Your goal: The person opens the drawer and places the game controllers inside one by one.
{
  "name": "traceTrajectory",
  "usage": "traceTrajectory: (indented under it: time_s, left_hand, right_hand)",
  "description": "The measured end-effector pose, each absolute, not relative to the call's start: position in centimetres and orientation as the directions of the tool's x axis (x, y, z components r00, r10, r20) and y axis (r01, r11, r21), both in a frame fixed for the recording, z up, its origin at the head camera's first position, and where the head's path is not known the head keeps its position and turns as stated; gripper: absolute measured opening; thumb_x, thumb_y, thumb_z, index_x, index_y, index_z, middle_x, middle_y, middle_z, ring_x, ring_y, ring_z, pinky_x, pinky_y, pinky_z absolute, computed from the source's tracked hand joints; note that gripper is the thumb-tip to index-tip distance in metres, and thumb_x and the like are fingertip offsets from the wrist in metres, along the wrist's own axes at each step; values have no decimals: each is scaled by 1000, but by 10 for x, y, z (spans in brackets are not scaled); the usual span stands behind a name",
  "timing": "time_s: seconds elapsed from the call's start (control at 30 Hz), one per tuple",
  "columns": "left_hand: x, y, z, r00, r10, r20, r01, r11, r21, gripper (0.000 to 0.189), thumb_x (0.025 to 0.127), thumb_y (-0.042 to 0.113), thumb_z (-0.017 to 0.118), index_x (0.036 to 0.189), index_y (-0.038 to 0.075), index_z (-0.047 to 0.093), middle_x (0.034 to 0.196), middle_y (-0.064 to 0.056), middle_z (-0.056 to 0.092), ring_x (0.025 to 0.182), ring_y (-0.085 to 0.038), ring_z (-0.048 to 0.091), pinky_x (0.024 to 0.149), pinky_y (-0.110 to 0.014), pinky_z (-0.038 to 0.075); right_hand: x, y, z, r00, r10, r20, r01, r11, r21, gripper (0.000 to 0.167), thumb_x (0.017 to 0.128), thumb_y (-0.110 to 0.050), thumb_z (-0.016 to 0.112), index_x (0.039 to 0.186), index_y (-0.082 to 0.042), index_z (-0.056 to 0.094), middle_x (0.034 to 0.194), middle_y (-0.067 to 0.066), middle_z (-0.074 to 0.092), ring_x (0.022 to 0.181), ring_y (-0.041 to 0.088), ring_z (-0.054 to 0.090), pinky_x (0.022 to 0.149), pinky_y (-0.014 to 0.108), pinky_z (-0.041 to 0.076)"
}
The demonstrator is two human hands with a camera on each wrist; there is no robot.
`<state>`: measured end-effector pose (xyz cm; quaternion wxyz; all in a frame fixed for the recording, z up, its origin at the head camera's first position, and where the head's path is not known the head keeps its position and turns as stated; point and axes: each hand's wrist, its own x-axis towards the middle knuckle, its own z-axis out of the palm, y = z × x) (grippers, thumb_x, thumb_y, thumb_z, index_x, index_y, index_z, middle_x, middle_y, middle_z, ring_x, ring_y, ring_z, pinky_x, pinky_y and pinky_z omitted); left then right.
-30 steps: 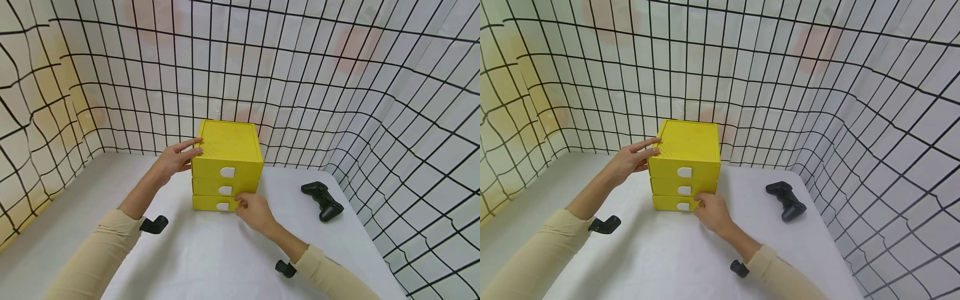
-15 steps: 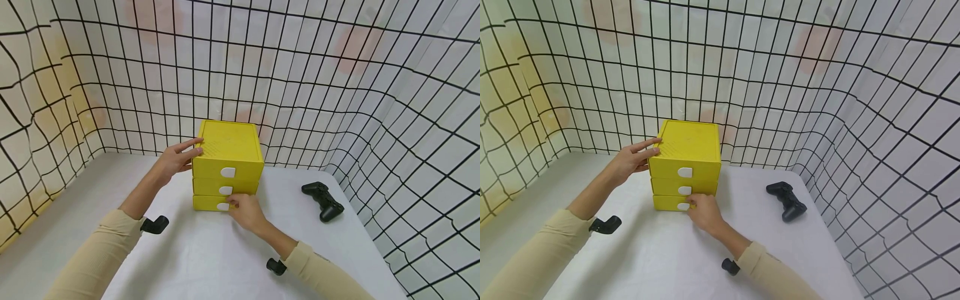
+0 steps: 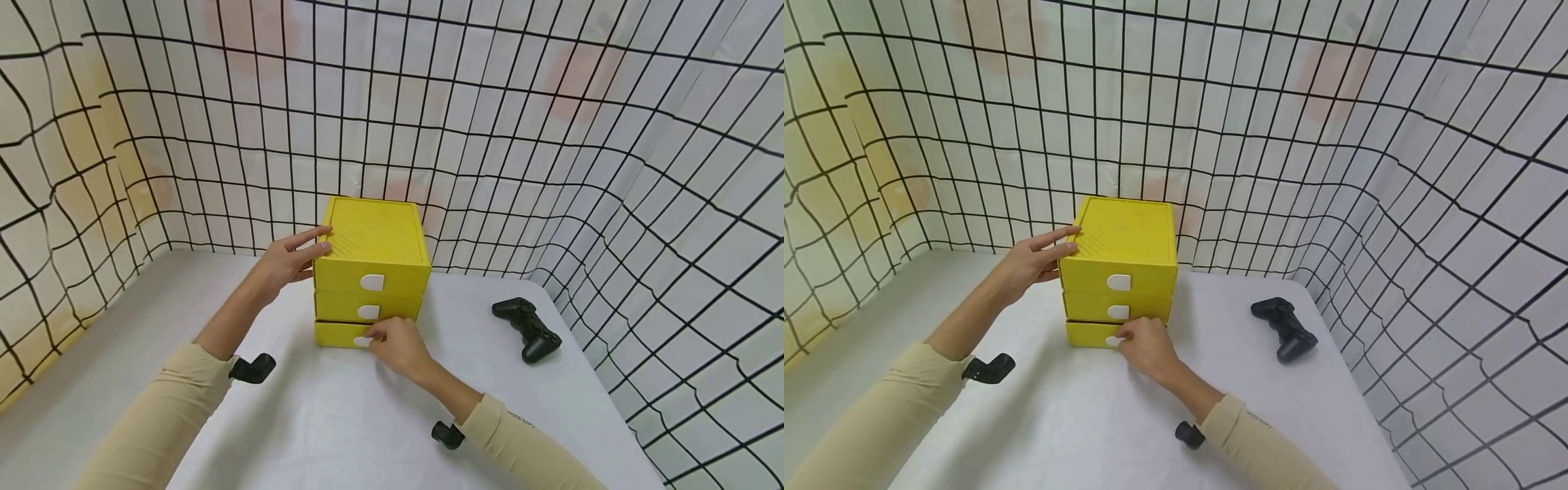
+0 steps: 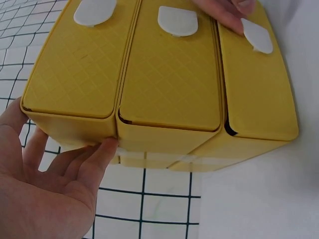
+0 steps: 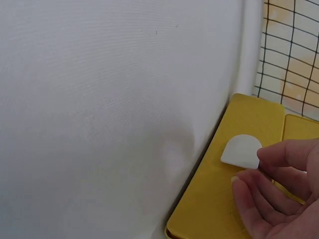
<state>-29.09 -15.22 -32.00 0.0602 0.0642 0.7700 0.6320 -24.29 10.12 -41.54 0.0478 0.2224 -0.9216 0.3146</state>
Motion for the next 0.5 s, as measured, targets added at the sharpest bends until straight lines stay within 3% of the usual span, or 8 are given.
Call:
traceTrajectory:
  time_s: [0.5]
  left_hand:
    - [-291,-152,-320,-983,181,-2,34,195,980,58,96,49,67,150,35,51,153,-2,51,135,-25,56,115,-46,45]
  right_hand:
    - [-233,105,-412,-870,-442,217,-487,712,-506,15,86,0,71,90,-8,83,83,1,77,72,8,63,61,17,52]
